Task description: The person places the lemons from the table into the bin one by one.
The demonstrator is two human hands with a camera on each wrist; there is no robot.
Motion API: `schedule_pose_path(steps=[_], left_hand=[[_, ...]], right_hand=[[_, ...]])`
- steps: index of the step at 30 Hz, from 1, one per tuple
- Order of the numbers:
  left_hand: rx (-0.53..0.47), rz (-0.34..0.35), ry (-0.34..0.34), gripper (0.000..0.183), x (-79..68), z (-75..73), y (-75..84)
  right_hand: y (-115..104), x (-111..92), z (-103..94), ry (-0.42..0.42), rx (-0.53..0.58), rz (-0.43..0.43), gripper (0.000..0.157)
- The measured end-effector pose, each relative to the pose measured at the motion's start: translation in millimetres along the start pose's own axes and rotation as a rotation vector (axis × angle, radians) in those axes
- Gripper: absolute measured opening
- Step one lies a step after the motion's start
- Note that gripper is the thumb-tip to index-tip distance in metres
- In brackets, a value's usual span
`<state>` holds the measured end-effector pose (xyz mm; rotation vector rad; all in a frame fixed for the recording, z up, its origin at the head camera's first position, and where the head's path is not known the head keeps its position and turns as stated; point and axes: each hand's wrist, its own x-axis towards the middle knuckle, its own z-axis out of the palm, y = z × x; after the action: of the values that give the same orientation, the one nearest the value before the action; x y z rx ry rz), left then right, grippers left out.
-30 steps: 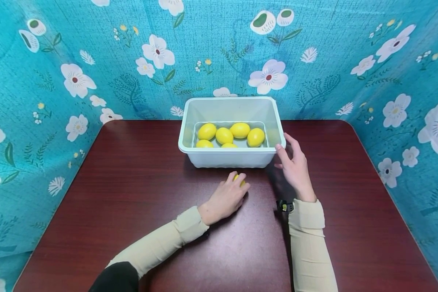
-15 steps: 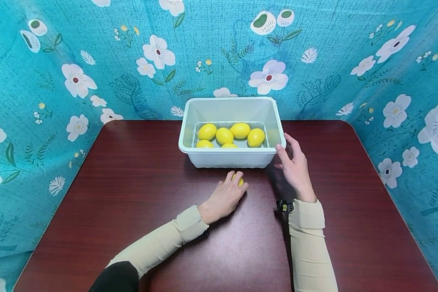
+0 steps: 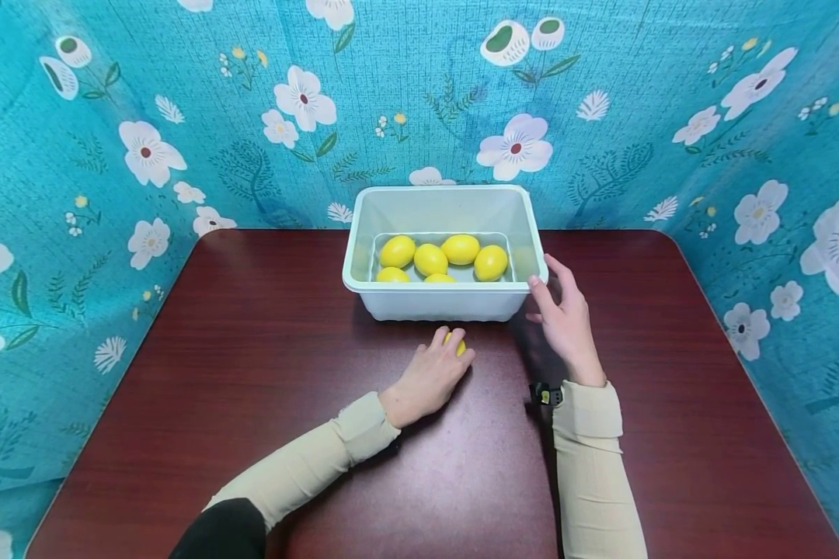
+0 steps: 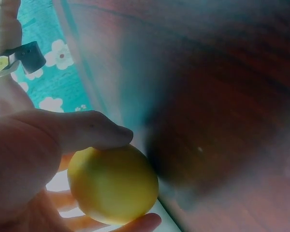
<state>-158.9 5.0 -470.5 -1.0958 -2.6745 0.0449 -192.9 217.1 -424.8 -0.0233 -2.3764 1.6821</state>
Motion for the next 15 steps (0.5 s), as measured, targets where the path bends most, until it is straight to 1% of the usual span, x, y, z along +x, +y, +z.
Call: schedule_pose_path(steps=[8,15], left_hand=[[0.026,-0.002,-0.016,0.008,0.6,-1.5,-0.7],[0.029,-0.002,-0.018,0.007,0.5,-0.7,-1.2]], right_hand=[[-1.3,-0.2,-0.5,0.002,-0.005,0.004,0.053],[-2.3,-1.4,-1.0,-0.004,-0.007,0.011,0.054]])
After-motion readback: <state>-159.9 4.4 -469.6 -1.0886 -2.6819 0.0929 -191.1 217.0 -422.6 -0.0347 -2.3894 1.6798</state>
